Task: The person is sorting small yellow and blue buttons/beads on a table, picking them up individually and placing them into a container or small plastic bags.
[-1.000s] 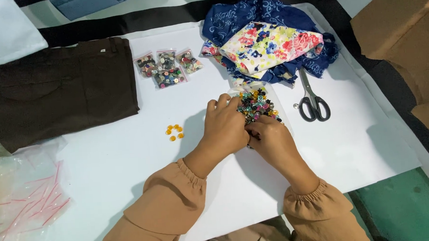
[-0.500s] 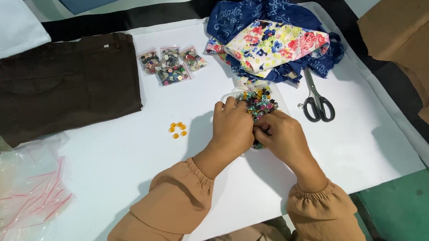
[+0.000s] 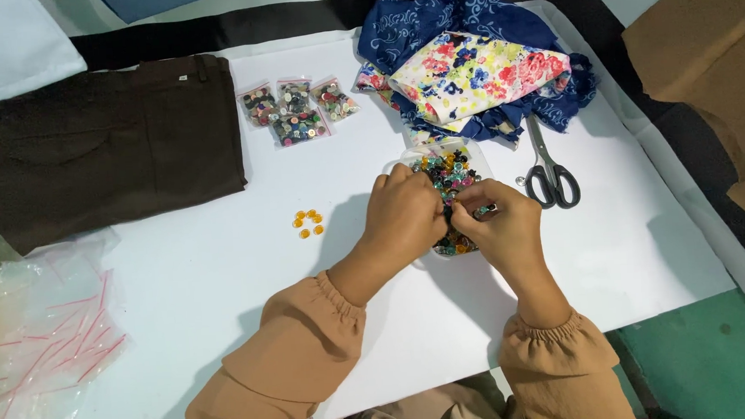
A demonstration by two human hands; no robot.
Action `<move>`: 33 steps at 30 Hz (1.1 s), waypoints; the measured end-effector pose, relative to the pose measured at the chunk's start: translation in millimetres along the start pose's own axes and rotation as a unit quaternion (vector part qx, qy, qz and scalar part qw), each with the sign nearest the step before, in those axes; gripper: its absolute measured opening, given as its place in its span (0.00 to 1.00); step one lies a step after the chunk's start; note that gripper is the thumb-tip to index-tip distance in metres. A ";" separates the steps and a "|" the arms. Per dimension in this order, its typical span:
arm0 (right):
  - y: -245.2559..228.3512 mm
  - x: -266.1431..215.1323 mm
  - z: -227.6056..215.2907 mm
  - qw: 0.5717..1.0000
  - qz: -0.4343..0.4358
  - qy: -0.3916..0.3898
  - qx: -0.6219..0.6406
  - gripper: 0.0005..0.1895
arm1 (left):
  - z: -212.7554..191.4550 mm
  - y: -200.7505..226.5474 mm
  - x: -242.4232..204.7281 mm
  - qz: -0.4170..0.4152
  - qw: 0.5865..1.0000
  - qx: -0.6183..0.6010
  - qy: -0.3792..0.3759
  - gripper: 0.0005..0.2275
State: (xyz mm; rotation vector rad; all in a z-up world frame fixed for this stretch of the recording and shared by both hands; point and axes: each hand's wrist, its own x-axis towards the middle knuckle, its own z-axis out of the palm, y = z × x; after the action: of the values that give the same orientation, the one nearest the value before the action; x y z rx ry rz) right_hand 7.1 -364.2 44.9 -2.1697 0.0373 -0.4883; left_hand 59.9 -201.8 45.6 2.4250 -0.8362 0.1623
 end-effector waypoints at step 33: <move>-70.0 -10.5 140.0 0.957 -0.173 -0.222 -0.066 0.09 | -86.3 -94.7 -145.2 -0.153 0.983 -0.012 0.100 0.07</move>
State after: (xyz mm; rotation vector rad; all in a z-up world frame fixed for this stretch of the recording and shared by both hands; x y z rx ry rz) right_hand 37.2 -211.9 21.7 -2.3810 -0.5788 -0.1825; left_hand 6.5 -16.2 31.4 2.4297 -0.3693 0.2717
